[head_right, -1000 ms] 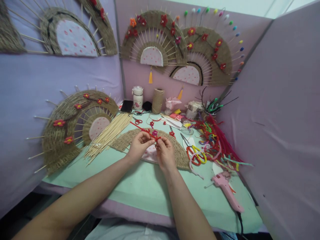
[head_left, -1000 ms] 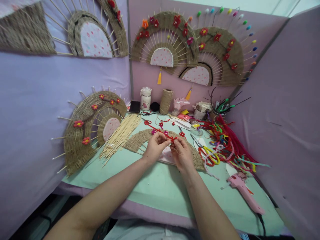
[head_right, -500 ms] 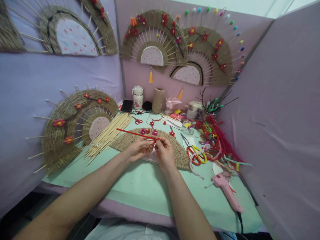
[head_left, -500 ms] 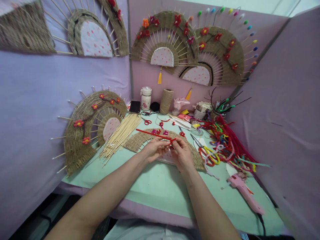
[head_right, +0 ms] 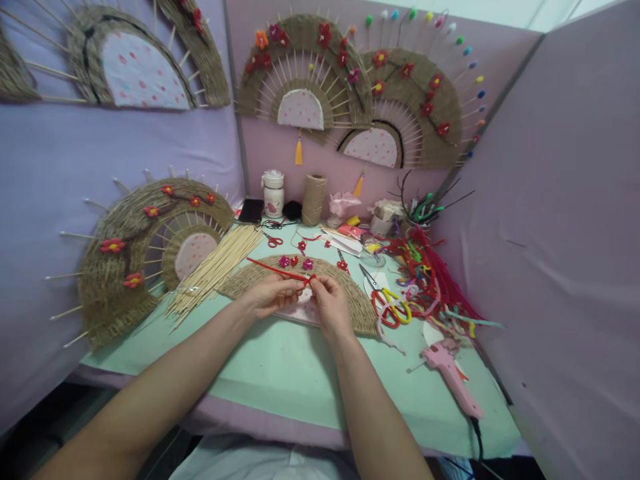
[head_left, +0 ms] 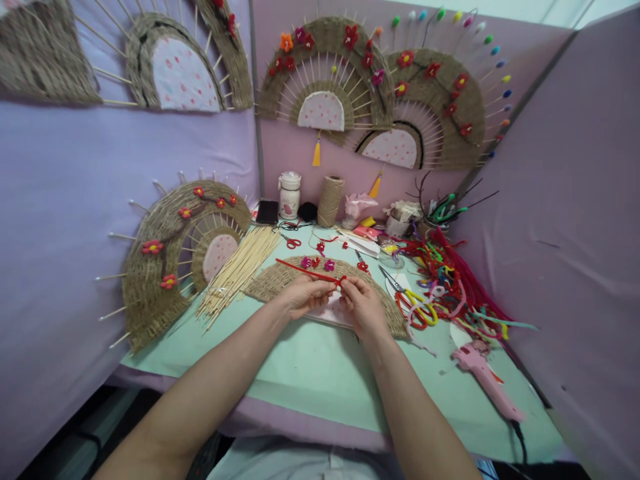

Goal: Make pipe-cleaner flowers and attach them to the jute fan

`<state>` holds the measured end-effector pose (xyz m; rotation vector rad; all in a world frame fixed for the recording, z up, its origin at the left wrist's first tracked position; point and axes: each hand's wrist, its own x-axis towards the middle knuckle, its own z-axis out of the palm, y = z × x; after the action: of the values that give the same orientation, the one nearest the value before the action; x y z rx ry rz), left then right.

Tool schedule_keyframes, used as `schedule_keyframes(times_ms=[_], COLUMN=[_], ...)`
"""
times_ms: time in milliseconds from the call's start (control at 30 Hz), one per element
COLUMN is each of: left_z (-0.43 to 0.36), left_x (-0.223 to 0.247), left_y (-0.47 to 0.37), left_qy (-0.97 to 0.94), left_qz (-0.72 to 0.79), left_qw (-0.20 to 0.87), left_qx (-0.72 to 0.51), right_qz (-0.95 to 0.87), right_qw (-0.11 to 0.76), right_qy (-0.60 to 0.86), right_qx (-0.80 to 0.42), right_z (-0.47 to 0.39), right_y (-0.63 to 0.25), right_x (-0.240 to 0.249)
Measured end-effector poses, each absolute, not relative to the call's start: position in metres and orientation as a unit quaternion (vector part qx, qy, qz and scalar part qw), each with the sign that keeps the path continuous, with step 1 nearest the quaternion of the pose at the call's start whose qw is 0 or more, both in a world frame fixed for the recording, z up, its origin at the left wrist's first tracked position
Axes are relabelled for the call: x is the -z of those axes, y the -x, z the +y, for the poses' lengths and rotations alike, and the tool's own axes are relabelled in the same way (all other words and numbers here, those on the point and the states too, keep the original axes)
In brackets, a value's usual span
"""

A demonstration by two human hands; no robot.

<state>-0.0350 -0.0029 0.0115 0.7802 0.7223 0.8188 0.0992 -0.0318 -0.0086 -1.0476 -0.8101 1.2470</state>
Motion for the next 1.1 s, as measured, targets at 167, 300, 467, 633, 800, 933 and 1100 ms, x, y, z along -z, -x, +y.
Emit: schedule_keyframes(times_ms=[167,300,467,633,800,933,1100], left_z=[-0.004,-0.004,-0.004,-0.01,-0.017,-0.016,-0.008], left_x=[-0.009,-0.003,0.003,0.001,-0.002,-0.001,-0.001], left_y=[0.033,0.027,0.022,0.023,0.023,0.023,0.02], left_qy=[-0.387,-0.415,-0.516,-0.613,-0.674,-0.676,-0.555], left_qz=[0.353,0.41,0.443,0.47,0.496,0.482,0.416], left_qw=[0.749,0.667,0.533,0.38,0.236,0.221,0.464], left_qx=[-0.405,-0.464,-0.503,-0.508,-0.494,-0.512,-0.551], right_qz=[-0.378,-0.372,-0.343,-0.321,-0.295,-0.272,-0.224], right_qw=[0.62,0.618,0.618,0.626,0.622,0.622,0.631], right_qy=[0.48,0.492,0.485,0.463,0.449,0.412,0.355], right_qx=[-0.493,-0.487,-0.515,-0.54,-0.569,-0.608,-0.652], right_z=[-0.032,-0.033,-0.032,-0.031,-0.033,-0.032,-0.029], right_y=[-0.1,-0.099,-0.097,-0.095,-0.092,-0.092,-0.095], right_x=[0.011,0.01,0.009,0.008,0.006,0.005,0.007])
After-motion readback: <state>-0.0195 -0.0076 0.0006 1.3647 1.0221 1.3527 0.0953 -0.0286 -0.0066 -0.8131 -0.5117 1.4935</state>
